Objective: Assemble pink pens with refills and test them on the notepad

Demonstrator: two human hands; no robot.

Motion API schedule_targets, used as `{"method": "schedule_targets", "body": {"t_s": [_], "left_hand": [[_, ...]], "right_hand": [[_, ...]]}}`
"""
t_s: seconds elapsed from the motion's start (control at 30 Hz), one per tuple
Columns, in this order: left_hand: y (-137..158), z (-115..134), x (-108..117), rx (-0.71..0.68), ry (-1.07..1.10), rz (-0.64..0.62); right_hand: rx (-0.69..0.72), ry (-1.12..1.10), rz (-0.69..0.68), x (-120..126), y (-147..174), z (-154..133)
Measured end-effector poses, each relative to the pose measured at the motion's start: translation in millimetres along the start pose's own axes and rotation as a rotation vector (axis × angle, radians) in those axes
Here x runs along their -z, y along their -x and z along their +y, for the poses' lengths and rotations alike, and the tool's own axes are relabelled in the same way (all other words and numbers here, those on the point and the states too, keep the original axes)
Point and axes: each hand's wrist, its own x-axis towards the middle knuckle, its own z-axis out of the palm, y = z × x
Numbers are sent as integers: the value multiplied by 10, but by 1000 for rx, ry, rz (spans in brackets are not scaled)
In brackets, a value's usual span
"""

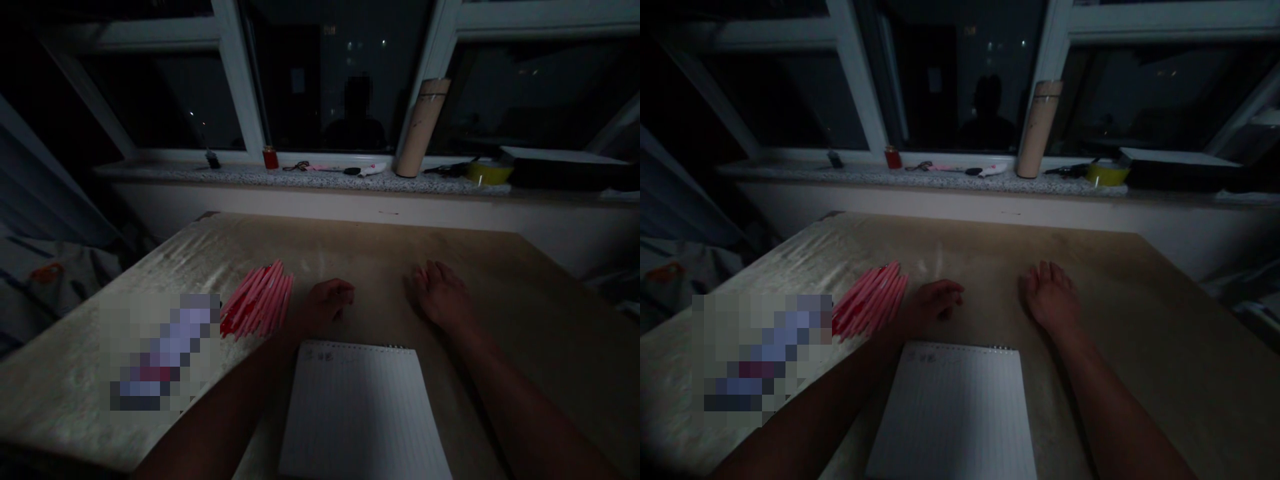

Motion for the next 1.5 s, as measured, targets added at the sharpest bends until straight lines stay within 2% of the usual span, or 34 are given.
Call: {"method": "schedule_targets", "body": {"t_s": [0.1, 0.23, 0.37, 0.47, 0.53, 0.67, 1.1, 1.17, 1.23, 1.4, 1.5], "left_hand": [[29, 58, 74, -74, -298, 115], [65, 160, 179, -108, -692, 214], [73, 219, 318, 125, -1101, 428], [91, 248, 450, 282, -1268, 428], [114, 270, 524, 390, -1320, 391], [154, 321, 582, 490, -1375, 319], [164, 325, 527, 464, -1381, 258], [158, 319, 485, 439, -1372, 266], [144, 317, 421, 355, -1328, 235], [110, 314, 175, -72, -1079, 52], [123, 306, 36, -234, -965, -32]], "right_hand": [[129, -130, 49, 85, 8, -116], [266, -220, -9, 131, 82, -315], [374, -332, -139, 113, 179, -494], [464, -364, -230, 92, 228, -576], [507, -368, -254, 83, 245, -600], [522, -362, -253, 76, 253, -601], [506, -337, -260, 68, 245, -598], [508, -353, -254, 75, 244, -600], [495, -388, -245, 96, 244, -602], [325, -629, -244, 149, 256, -620], [200, -896, -321, 118, 282, -646]]}}
